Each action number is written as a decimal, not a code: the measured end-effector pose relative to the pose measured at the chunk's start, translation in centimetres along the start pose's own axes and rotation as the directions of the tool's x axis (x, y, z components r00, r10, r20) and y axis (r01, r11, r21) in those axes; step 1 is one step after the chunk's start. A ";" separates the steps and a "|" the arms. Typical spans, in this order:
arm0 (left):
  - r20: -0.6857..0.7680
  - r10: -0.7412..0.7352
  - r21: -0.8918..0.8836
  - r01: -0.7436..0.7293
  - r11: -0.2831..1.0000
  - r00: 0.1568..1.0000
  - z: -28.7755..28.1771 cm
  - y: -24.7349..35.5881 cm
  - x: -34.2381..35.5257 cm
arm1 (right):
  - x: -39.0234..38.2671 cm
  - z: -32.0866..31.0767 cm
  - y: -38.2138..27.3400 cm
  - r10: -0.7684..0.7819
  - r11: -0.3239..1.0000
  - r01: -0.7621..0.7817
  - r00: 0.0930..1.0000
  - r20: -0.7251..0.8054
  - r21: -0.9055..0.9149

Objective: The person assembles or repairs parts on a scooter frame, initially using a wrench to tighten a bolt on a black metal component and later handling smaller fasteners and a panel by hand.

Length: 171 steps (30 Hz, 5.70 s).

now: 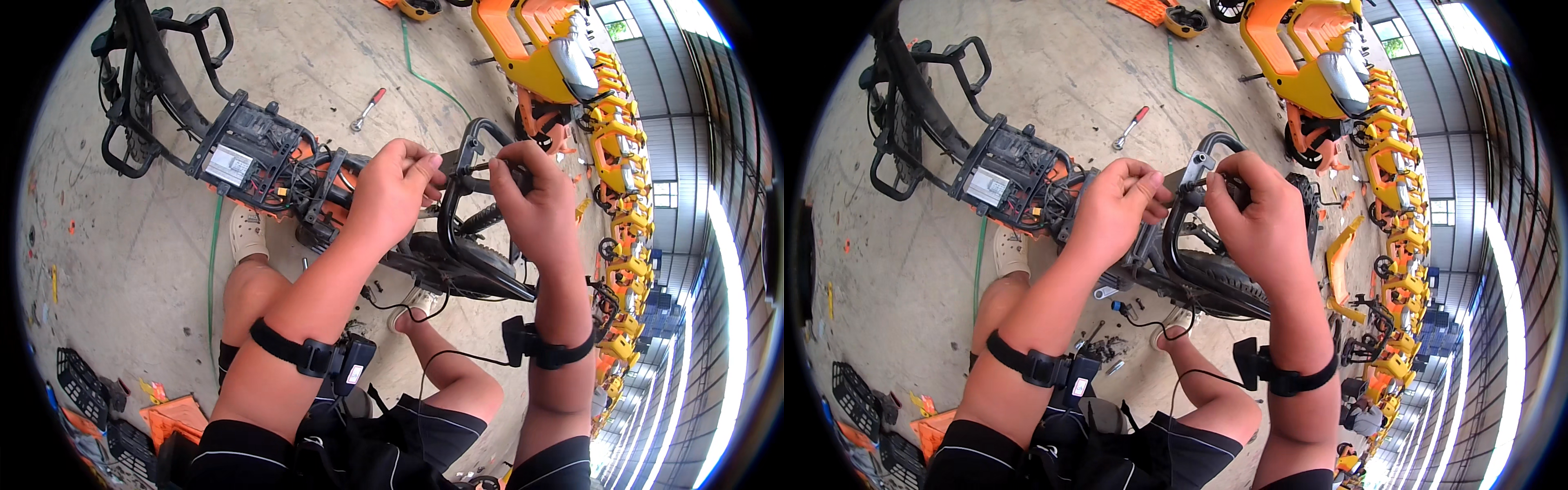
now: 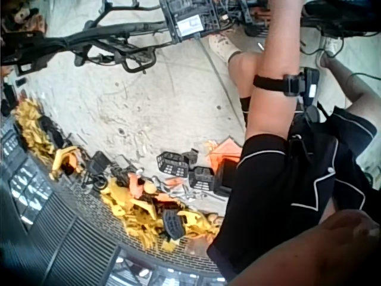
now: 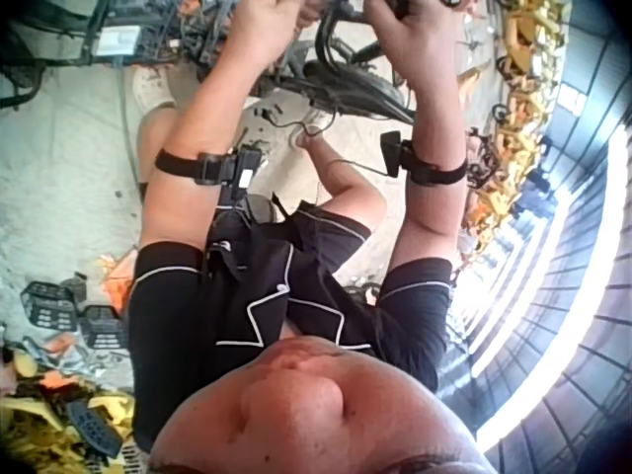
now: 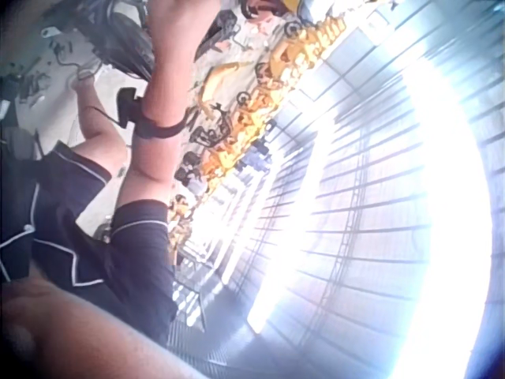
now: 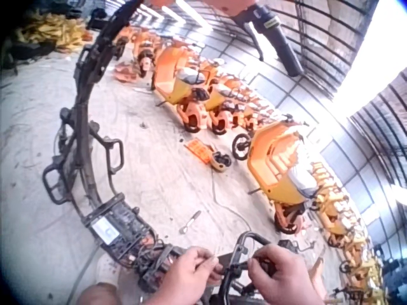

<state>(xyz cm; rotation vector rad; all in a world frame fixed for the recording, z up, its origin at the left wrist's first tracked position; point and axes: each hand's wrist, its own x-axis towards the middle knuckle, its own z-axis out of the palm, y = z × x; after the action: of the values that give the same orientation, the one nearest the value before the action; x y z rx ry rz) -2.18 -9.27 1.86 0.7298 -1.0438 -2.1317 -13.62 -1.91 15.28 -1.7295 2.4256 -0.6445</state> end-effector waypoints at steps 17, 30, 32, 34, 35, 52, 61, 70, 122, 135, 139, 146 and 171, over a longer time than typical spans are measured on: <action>0.095 -0.047 -0.297 0.073 0.952 0.994 -0.1 -2.1 0.1 | -1.3 5.9 4.8 -0.052 0.918 0.192 0.926 -0.374 0.347; 0.025 0.107 0.082 -0.108 0.991 0.994 0.2 -2.4 -0.8 | -1.2 6.7 4.8 0.035 0.865 0.143 0.939 -0.342 0.481; 0.021 0.077 0.081 -0.078 0.994 0.997 0.2 -2.3 -1.0 | -1.1 6.7 4.8 0.035 0.881 0.124 0.945 -0.325 0.456; 0.031 0.078 0.086 -0.080 0.993 0.996 0.2 -2.3 -1.2 | -1.1 6.4 4.4 0.049 0.874 0.111 0.948 -0.314 0.472; 0.044 0.092 0.092 -0.096 0.991 0.995 0.1 -2.4 -1.2 | -1.1 6.3 4.2 0.056 0.871 0.104 0.950 -0.307 0.480; 0.068 0.046 -0.030 -0.045 0.999 0.997 0.1 -2.4 -1.9 | -1.3 6.4 3.6 0.124 0.918 0.006 0.945 -0.302 0.397; 0.057 0.028 -0.088 -0.023 0.996 0.998 0.5 -2.2 -2.1 | -1.5 5.8 4.0 0.050 0.923 0.055 0.964 -0.260 0.381; 0.015 0.004 -0.052 -0.003 0.999 1.000 0.4 -1.7 -2.0 | -1.3 6.3 3.2 0.135 0.903 -0.009 0.955 -0.265 0.429; 0.065 -0.059 -0.072 0.064 0.995 0.996 0.1 -1.3 -0.9 | -0.4 3.6 2.5 0.072 0.956 -0.031 0.989 -0.132 0.293; 0.060 -0.086 -0.038 0.088 0.995 0.995 -0.1 -0.8 -0.7 | -1.1 4.2 1.0 0.215 0.955 -0.159 0.952 -0.217 0.251; 0.066 -0.109 -0.062 0.113 0.992 0.992 0.2 -0.7 -0.6 | -1.5 4.8 1.4 0.218 0.945 -0.136 0.940 -0.263 0.299; 0.064 -0.112 -0.074 0.117 0.990 0.992 0.2 -0.8 -0.5 | -1.3 4.6 1.0 0.121 0.975 -0.068 0.961 -0.250 0.210; 0.077 -0.085 -0.086 0.091 0.992 0.993 0.2 -1.2 -0.6 | -1.7 5.7 3.1 0.111 0.898 0.015 0.960 -0.258 0.440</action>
<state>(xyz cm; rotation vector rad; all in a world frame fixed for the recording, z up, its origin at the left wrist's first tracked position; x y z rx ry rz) -2.23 -8.16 1.10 0.6712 -0.9633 -2.2799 -13.95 -1.09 8.61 -1.4666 2.2300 -1.3878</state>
